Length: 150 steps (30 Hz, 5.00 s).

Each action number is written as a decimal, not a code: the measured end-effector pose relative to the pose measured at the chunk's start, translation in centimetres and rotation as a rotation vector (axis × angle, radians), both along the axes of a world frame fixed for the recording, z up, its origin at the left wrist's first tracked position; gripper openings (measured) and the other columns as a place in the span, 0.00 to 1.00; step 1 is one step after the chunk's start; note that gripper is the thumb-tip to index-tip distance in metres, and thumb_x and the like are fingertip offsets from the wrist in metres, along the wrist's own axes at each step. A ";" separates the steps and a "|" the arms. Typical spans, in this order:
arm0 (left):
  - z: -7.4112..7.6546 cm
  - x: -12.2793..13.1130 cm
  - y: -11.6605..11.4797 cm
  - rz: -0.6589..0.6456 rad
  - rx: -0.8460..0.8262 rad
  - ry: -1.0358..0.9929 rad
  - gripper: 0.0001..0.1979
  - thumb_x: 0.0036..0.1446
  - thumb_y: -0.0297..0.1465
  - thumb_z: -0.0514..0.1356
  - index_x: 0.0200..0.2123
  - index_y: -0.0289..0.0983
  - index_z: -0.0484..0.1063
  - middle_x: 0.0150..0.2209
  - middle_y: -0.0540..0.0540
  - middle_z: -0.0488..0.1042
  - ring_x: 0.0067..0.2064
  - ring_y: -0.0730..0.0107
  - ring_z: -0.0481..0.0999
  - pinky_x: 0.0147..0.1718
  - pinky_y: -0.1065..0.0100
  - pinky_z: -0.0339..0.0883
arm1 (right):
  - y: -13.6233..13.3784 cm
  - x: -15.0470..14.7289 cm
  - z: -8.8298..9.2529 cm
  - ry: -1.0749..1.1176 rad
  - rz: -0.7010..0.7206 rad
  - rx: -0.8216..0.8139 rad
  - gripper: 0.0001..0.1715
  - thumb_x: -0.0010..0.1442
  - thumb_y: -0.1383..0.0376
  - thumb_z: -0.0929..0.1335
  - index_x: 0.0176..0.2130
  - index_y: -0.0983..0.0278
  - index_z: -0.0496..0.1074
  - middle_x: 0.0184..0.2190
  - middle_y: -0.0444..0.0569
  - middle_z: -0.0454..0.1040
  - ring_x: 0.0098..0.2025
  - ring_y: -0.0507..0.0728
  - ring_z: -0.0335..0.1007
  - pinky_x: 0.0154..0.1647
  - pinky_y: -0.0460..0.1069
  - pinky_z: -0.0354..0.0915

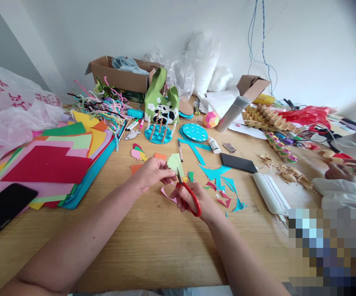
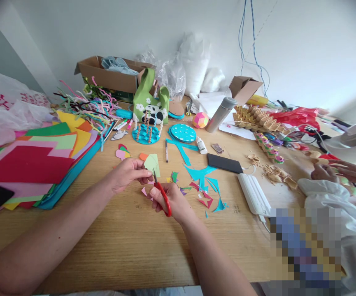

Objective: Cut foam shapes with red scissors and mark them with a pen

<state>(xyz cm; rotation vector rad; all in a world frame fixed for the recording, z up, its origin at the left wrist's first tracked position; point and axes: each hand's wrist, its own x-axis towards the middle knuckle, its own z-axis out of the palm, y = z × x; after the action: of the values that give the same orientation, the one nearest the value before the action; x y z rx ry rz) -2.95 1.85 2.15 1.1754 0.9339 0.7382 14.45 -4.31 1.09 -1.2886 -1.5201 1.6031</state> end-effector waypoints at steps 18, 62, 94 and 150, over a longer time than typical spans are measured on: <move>0.1 0.0 0.1 -0.006 -0.012 0.006 0.07 0.44 0.30 0.64 0.24 0.30 0.76 0.25 0.42 0.78 0.24 0.75 0.72 0.26 0.71 0.65 | 0.0 -0.1 0.3 -0.085 -0.017 0.000 0.28 0.52 0.44 0.68 0.24 0.67 0.70 0.15 0.43 0.66 0.16 0.48 0.60 0.16 0.43 0.53; -0.2 -0.1 0.2 -0.035 -0.020 -0.012 0.08 0.43 0.32 0.64 0.25 0.31 0.73 0.25 0.44 0.77 0.24 0.75 0.72 0.26 0.71 0.65 | 0.2 0.1 -0.3 -0.033 -0.004 0.010 0.27 0.52 0.46 0.70 0.23 0.67 0.67 0.17 0.45 0.69 0.16 0.48 0.62 0.16 0.42 0.53; 0.0 -0.1 0.1 -0.043 -0.045 -0.034 0.08 0.43 0.31 0.64 0.25 0.31 0.74 0.25 0.44 0.77 0.24 0.75 0.72 0.27 0.71 0.65 | 0.1 0.0 0.2 -0.082 -0.017 0.008 0.28 0.51 0.44 0.68 0.26 0.68 0.73 0.15 0.42 0.65 0.15 0.48 0.59 0.14 0.42 0.51; 0.3 0.0 0.1 0.121 -0.037 -0.109 0.07 0.43 0.28 0.63 0.27 0.33 0.70 0.21 0.51 0.71 0.21 0.77 0.69 0.22 0.73 0.64 | 0.2 0.2 -0.1 -0.043 0.009 -0.009 0.27 0.52 0.47 0.70 0.27 0.70 0.75 0.13 0.42 0.65 0.14 0.47 0.58 0.15 0.42 0.52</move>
<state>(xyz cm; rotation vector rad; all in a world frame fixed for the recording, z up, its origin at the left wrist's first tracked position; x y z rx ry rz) -2.90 1.96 2.44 1.0423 0.9294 0.8702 14.61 -4.13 1.03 -1.3310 -1.5475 1.5996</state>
